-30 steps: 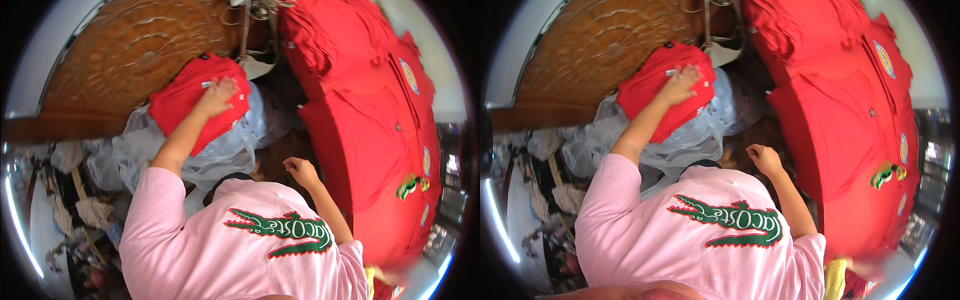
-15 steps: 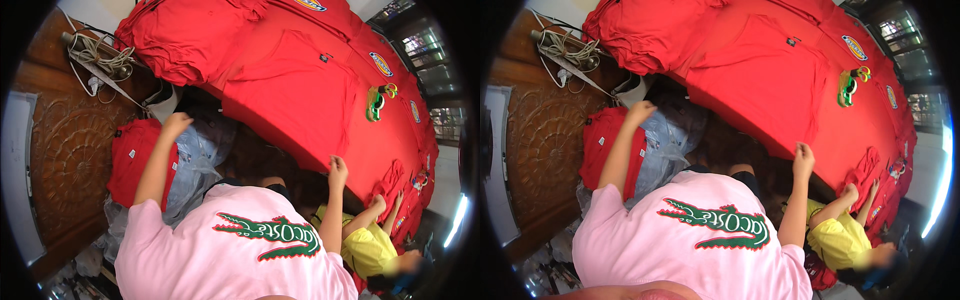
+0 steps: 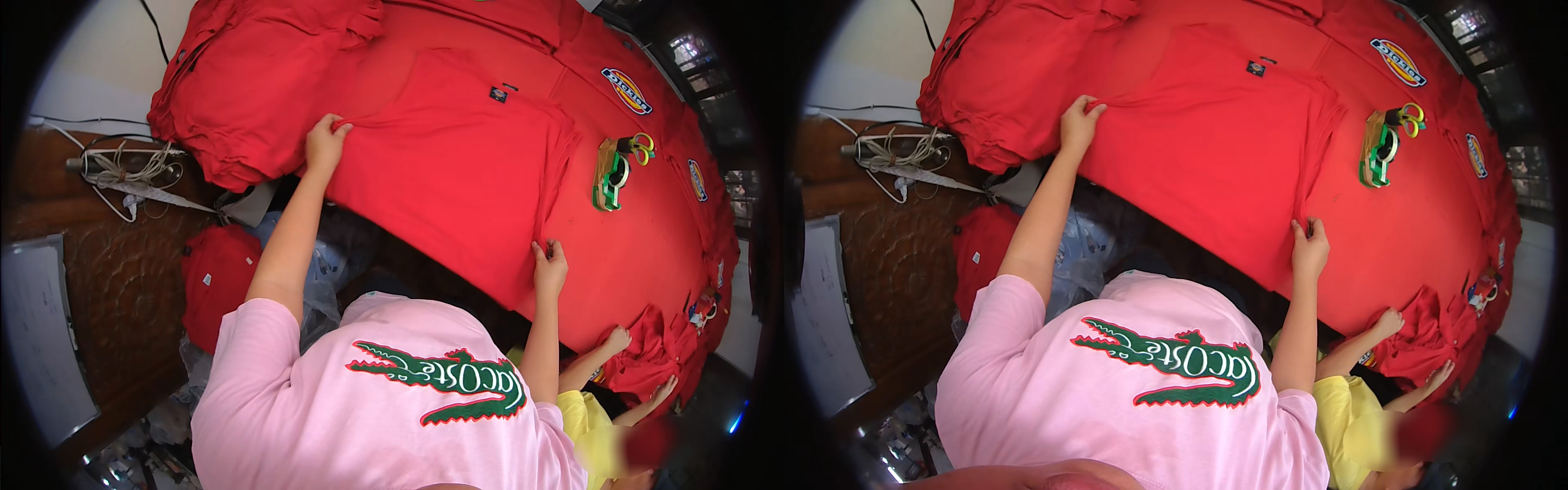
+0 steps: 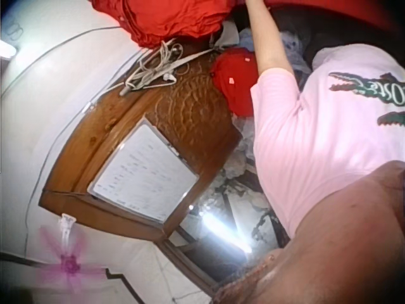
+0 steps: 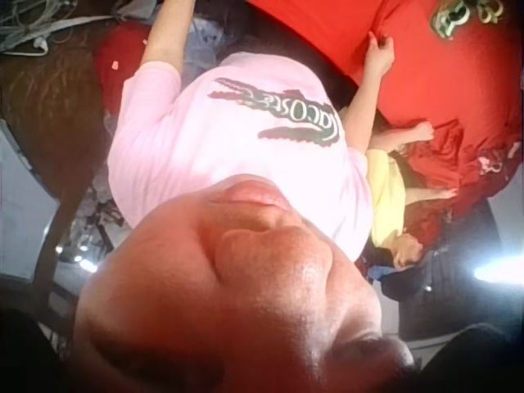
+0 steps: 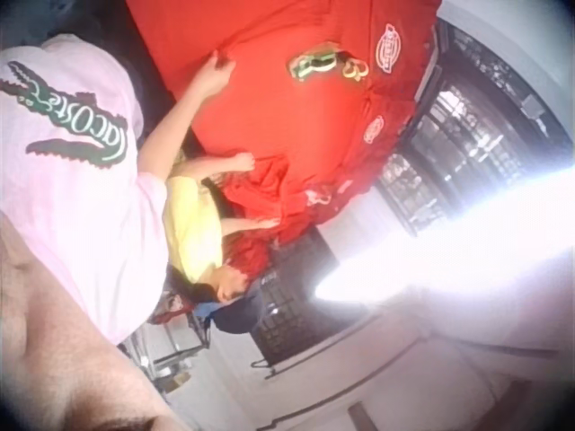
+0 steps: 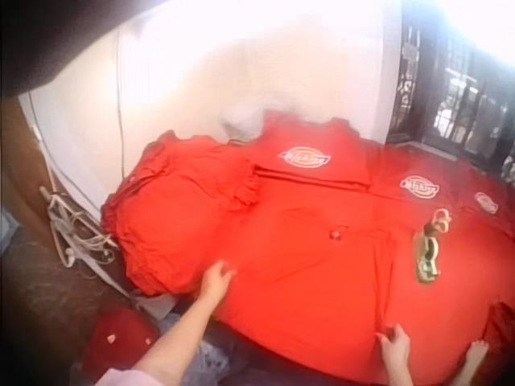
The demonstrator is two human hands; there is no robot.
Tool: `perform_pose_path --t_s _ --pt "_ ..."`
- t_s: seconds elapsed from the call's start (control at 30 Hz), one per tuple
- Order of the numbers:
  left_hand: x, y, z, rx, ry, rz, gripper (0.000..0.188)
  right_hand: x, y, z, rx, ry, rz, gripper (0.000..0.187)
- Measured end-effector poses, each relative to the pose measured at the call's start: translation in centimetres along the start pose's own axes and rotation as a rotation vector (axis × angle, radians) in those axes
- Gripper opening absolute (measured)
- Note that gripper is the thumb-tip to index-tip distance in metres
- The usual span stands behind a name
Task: The person picks up red t-shirts from a stack, spreads them out on a table to look at the fabric, and trims loose threads using small snips before folding them back into a pile.
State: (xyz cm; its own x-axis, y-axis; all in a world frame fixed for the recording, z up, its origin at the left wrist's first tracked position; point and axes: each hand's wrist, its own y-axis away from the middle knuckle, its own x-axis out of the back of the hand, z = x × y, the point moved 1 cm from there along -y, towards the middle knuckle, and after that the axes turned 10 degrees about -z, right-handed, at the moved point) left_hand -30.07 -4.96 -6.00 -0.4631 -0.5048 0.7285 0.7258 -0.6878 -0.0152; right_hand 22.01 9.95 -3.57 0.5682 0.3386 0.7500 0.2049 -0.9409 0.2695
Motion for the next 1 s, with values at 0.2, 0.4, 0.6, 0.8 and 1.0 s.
perform_pose_path --t_s 0.2,0.4,0.6,0.8,1.0 --pt "-0.6 -2.0 -1.2 0.122 -0.022 -0.070 0.030 0.7 -2.7 4.3 -0.022 -0.165 0.003 0.028" --pt "-2.3 -7.0 1.4 0.135 0.250 -0.298 0.043 2.6 -10.0 -1.4 0.218 -0.251 0.090 0.019" --pt "-7.3 -15.6 7.4 -0.066 0.240 -0.278 0.045 1.9 -21.3 -11.8 0.441 -0.046 0.172 0.028" --pt "-10.0 -22.1 12.4 -0.133 0.141 -0.397 0.043 0.6 -27.4 -15.7 0.303 0.258 0.266 0.031" --pt "-10.3 -26.4 13.3 -0.164 0.100 -0.459 0.028 0.4 -29.2 -13.8 0.146 0.168 0.229 0.023"
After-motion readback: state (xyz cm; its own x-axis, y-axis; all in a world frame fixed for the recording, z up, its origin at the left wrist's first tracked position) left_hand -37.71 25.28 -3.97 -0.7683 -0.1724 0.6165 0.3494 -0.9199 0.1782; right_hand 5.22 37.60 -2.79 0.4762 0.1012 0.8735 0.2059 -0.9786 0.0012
